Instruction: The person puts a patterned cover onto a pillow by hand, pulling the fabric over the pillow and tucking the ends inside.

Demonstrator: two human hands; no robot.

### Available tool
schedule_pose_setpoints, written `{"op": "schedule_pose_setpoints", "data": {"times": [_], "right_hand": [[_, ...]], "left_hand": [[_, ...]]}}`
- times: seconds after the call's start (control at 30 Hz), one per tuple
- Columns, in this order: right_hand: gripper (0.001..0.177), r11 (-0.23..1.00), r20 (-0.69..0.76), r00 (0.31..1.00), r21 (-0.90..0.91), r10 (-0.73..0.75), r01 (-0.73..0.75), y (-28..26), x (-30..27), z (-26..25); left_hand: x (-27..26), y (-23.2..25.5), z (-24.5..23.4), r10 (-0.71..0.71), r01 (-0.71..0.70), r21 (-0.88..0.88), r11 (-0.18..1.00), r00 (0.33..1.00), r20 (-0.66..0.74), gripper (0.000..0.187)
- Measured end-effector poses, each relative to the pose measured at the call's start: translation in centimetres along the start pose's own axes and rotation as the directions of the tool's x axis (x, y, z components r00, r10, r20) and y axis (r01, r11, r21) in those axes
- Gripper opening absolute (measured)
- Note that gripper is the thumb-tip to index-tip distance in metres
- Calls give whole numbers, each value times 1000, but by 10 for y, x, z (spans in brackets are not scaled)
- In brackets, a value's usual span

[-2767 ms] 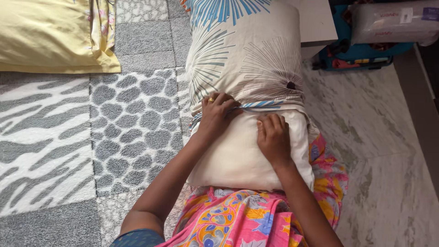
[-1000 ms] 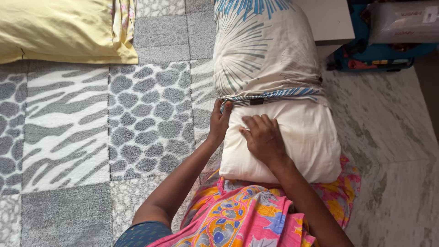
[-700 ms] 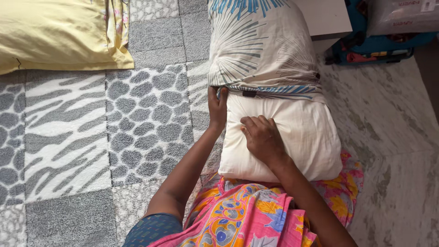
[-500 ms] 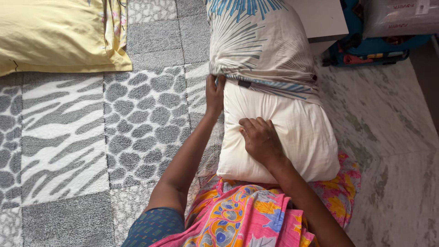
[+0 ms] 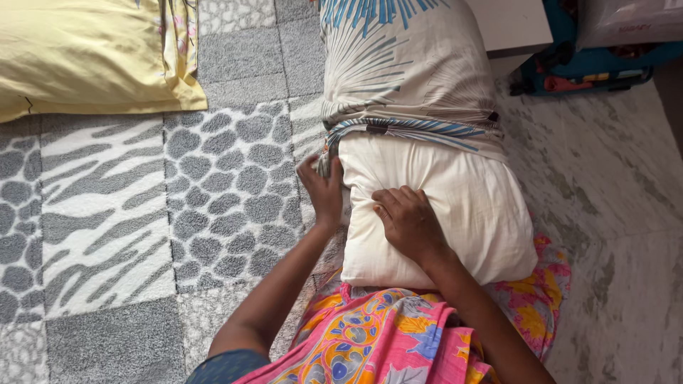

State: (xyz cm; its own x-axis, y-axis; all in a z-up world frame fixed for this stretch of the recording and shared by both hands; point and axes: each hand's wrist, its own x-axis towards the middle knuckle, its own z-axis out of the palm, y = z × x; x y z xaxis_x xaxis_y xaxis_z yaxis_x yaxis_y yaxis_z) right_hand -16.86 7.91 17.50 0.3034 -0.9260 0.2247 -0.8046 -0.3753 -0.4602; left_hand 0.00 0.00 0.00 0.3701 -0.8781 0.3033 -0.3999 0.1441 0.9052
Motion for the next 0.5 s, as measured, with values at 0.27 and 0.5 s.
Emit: {"op": "schedule_pose_setpoints", "data": {"times": [0.27, 0.5], "right_hand": [[17, 1000, 27, 1000, -24, -3, 3, -2, 2, 1], [18, 999, -15, 999, -9, -35, 35, 2, -2, 3]], "left_hand": [[-35, -14, 3, -365, 850, -481, 217, 527, 767, 67], [33, 16, 28, -261, 925, -378, -41, 355, 898, 65]]}}
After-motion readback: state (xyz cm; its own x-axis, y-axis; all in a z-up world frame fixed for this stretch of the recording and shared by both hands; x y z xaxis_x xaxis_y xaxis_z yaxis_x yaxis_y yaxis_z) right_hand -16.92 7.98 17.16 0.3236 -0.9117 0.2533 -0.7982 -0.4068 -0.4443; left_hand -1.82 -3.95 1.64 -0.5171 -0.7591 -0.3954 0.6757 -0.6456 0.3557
